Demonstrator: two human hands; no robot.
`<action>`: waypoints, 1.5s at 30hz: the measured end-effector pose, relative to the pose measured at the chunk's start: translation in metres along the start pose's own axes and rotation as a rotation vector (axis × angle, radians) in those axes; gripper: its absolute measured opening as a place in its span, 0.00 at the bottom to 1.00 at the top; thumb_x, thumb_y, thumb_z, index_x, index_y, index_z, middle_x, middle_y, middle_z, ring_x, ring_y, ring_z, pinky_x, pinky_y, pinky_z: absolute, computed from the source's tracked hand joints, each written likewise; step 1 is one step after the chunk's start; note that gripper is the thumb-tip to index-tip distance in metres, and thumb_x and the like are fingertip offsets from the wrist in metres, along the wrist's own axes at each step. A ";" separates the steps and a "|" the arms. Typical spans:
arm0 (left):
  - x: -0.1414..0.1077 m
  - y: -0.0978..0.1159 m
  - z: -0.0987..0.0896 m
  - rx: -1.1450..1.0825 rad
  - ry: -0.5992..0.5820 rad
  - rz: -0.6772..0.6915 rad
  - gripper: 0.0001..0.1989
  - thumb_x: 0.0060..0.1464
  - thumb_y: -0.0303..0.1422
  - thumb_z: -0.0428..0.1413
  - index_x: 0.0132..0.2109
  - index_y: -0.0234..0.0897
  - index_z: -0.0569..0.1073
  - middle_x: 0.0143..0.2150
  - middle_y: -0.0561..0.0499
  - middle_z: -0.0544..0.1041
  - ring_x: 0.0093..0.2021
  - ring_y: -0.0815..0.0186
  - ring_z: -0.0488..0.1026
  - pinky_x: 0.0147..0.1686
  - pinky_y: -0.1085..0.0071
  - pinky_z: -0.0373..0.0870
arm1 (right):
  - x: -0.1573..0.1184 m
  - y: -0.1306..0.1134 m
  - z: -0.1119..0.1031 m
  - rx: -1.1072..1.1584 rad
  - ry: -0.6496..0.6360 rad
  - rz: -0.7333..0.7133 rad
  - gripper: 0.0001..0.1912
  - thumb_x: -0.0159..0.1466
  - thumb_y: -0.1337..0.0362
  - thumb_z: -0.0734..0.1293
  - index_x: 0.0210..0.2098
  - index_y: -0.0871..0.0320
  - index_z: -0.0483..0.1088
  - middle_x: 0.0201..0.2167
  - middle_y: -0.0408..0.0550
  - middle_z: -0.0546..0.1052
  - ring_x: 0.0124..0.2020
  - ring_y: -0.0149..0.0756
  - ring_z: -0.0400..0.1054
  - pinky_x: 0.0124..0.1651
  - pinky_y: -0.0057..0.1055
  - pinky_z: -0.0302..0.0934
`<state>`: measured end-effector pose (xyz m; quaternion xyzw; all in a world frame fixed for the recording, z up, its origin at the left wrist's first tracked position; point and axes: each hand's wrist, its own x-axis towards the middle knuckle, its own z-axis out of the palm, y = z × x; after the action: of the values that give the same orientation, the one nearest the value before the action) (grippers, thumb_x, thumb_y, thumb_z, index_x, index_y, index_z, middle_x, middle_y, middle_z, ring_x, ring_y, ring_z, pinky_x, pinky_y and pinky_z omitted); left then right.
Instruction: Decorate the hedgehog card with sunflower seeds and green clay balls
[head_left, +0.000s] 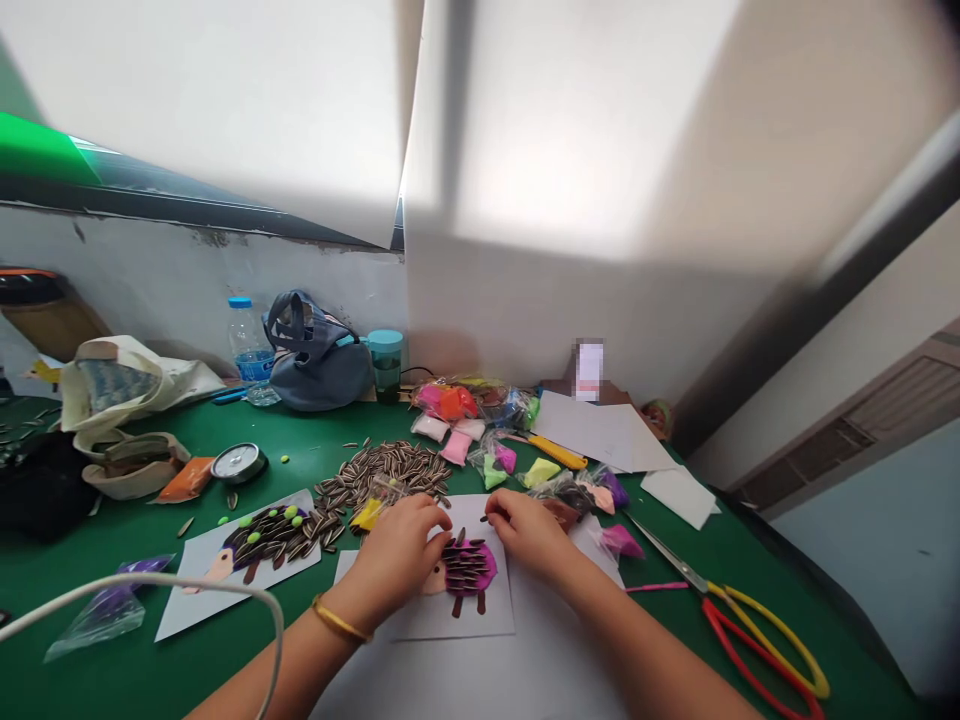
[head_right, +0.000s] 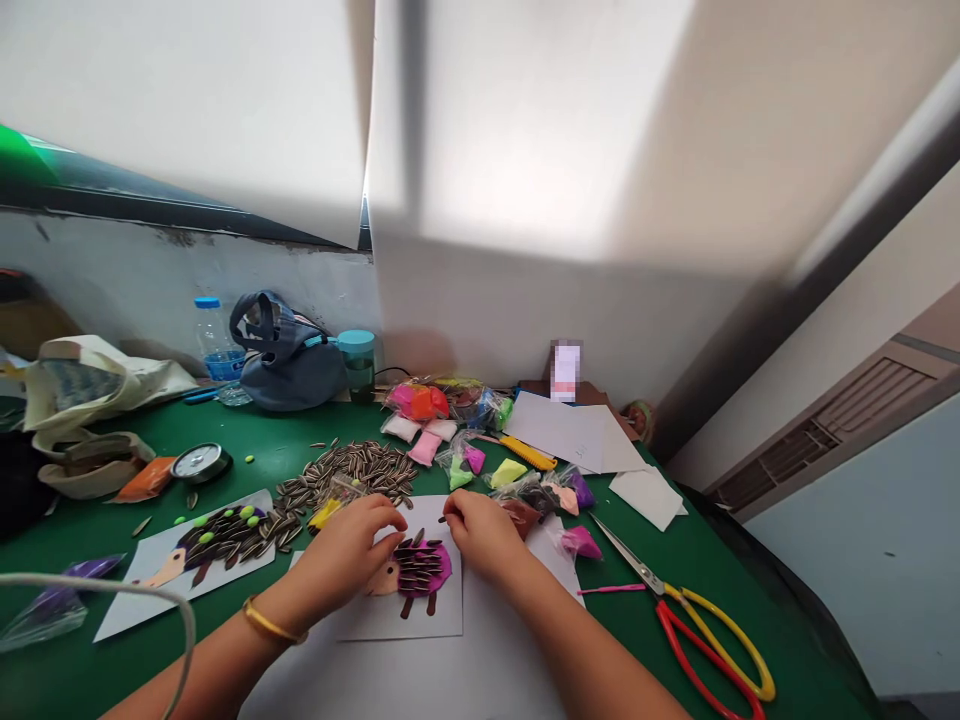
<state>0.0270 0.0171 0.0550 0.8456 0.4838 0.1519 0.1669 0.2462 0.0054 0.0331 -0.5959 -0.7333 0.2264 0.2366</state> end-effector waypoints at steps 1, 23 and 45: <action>0.007 0.002 -0.001 0.021 -0.037 -0.023 0.09 0.58 0.33 0.53 0.37 0.43 0.79 0.39 0.50 0.77 0.44 0.60 0.74 0.43 0.66 0.67 | 0.000 0.001 0.002 -0.002 -0.012 0.015 0.06 0.62 0.70 0.62 0.34 0.56 0.71 0.34 0.44 0.77 0.36 0.35 0.69 0.37 0.28 0.56; 0.056 0.018 0.013 0.228 -0.331 -0.162 0.12 0.47 0.37 0.55 0.33 0.37 0.80 0.35 0.41 0.81 0.38 0.53 0.79 0.36 0.65 0.72 | -0.015 0.022 0.012 0.085 0.108 0.019 0.07 0.64 0.69 0.61 0.36 0.56 0.70 0.35 0.45 0.77 0.38 0.37 0.70 0.39 0.30 0.58; 0.056 0.016 0.012 0.173 -0.359 -0.142 0.10 0.45 0.36 0.57 0.33 0.39 0.80 0.36 0.43 0.82 0.38 0.53 0.78 0.35 0.66 0.70 | -0.016 0.021 0.011 0.090 0.110 -0.001 0.07 0.63 0.70 0.62 0.35 0.56 0.71 0.34 0.45 0.77 0.38 0.37 0.70 0.40 0.30 0.59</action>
<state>0.0717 0.0568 0.0568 0.8340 0.5159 -0.0553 0.1874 0.2584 -0.0069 0.0099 -0.5958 -0.7086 0.2257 0.3033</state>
